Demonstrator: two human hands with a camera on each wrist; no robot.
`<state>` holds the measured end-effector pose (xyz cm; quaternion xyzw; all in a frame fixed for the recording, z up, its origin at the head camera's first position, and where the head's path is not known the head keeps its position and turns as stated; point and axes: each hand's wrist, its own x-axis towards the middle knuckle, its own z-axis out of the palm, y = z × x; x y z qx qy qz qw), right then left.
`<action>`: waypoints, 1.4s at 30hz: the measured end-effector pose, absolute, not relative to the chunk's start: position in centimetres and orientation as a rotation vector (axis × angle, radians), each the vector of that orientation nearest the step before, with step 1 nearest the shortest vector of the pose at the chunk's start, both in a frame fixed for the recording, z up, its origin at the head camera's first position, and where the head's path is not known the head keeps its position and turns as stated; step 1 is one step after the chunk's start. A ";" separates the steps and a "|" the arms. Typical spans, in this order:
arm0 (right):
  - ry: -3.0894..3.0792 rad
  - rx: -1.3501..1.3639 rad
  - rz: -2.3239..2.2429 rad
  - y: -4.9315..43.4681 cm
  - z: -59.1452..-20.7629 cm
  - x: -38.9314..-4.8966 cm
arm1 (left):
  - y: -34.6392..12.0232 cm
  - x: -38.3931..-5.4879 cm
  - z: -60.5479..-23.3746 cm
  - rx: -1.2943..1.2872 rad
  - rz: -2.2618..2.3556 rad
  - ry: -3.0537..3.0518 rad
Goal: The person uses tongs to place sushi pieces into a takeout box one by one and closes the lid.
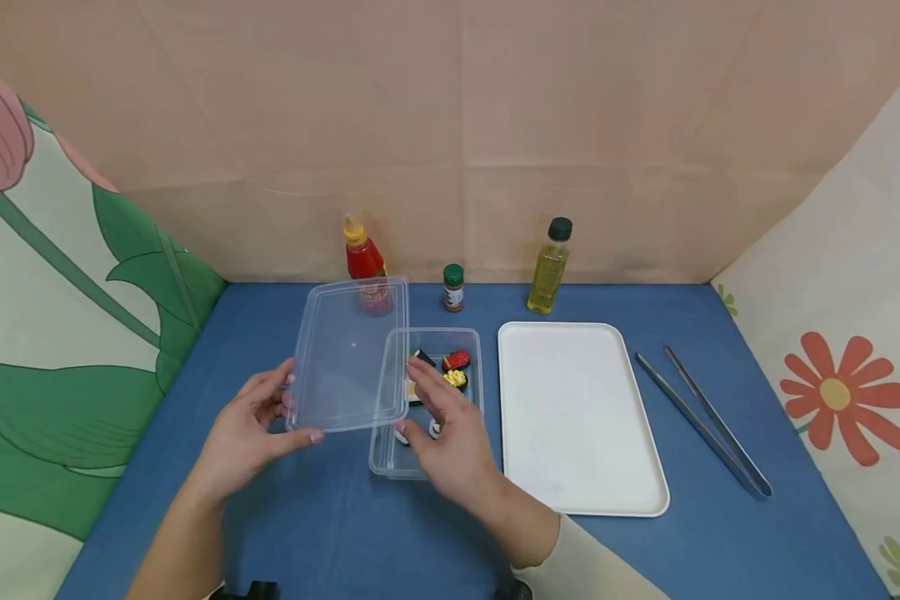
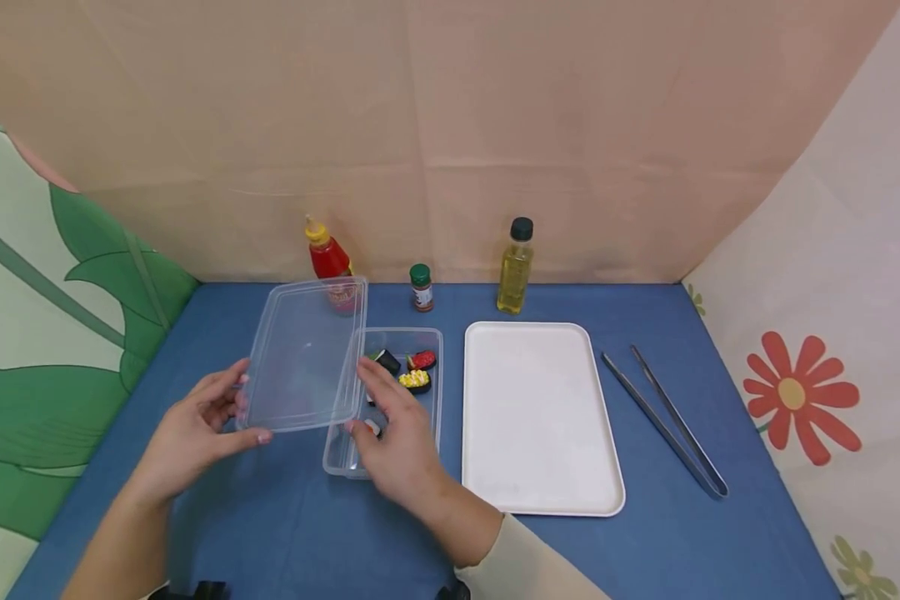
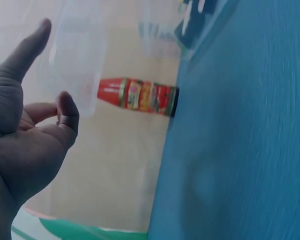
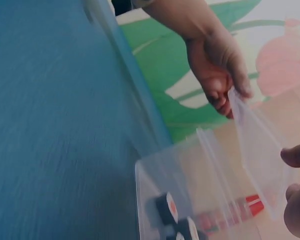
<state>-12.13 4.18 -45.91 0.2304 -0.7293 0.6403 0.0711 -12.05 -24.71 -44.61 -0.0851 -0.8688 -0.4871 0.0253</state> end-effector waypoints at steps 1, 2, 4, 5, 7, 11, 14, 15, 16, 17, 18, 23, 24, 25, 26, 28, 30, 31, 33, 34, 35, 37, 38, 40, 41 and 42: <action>-2.192 0.698 1.911 4.6 -46.0 -12.2 | -24.4 -12.1 -44.6 -0.266 -1.522 -2.676; -2.193 0.700 1.896 5.0 -46.1 -12.3 | -24.2 -12.2 -44.6 -0.272 -1.543 -2.666; -2.200 0.718 1.857 5.7 -46.2 -12.5 | -23.7 -12.3 -44.5 -0.292 -1.595 -2.636; -2.205 0.732 1.833 6.1 -46.3 -12.5 | -23.5 -12.3 -44.4 -0.301 -1.617 -2.623; -2.214 0.754 1.775 6.8 -46.3 -12.7 | -23.1 -12.4 -44.2 -0.327 -1.675 -2.586; -2.186 0.806 1.698 8.0 -46.2 -13.0 | -22.4 -12.5 -43.8 -0.381 -1.763 -2.509; -2.157 0.806 1.671 8.7 -45.8 -13.2 | -21.7 -12.7 -43.6 -0.410 -1.780 -2.447; -2.139 0.805 1.664 8.9 -45.6 -13.2 | -21.4 -12.7 -43.5 -0.419 -1.775 -2.425; -2.120 0.801 1.662 9.2 -45.4 -13.2 | -21.2 -12.8 -43.5 -0.426 -1.760 -2.405; -2.094 0.799 1.659 9.5 -45.2 -13.2 | -20.9 -12.9 -43.5 -0.437 -1.753 -2.381; -2.064 0.796 1.663 9.7 -44.9 -13.3 | -20.7 -13.0 -43.5 -0.454 -1.743 -2.356; -1.962 0.779 1.676 10.9 -43.6 -13.3 | -19.6 -13.4 -43.6 -0.513 -1.715 -2.230; -1.957 0.775 1.680 11.1 -43.3 -13.2 | -19.4 -13.5 -43.6 -0.509 -1.706 -2.211; -1.953 0.775 1.683 11.3 -43.1 -13.2 | -19.3 -13.6 -43.6 -0.499 -1.702 -2.193; -1.947 0.780 1.688 11.4 -42.9 -13.0 | -19.2 -13.7 -43.6 -0.482 -1.693 -2.180; -1.930 0.795 1.704 11.7 -42.5 -12.8 | -19.1 -13.9 -43.7 -0.454 -1.665 -2.157; -1.919 0.805 1.720 12.0 -42.1 -12.5 | -19.0 -14.1 -43.7 -0.424 -1.639 -2.135; -1.914 0.807 1.731 12.1 -42.0 -12.4 | -19.0 -14.3 -43.7 -0.423 -1.627 -2.118; -1.914 0.806 1.741 12.3 -41.7 -12.3 | -18.9 -14.4 -43.8 -0.426 -1.601 -2.083; -1.911 0.808 1.746 12.5 -41.6 -12.3 | -18.9 -14.5 -43.8 -0.440 -1.591 -2.059; -1.909 0.810 1.749 12.6 -41.5 -12.3 | -18.9 -14.5 -43.9 -0.454 -1.574 -2.039; -1.894 0.826 1.755 12.7 -41.3 -12.3 | -18.8 -14.5 -43.9 -0.480 -1.546 -2.008; -1.880 0.843 1.752 12.8 -41.3 -12.4 | -18.7 -14.5 -43.8 -0.485 -1.536 -2.000; -1.871 0.863 1.740 12.9 -41.1 -12.6 | -18.5 -14.4 -43.6 -0.488 -1.526 -1.990; -1.870 0.868 1.733 12.9 -41.0 -12.7 | -18.4 -14.3 -43.4 -0.479 -1.532 -1.992; -1.868 0.877 1.725 12.9 -40.9 -12.8 | -18.3 -14.2 -43.2 -0.473 -1.545 -1.994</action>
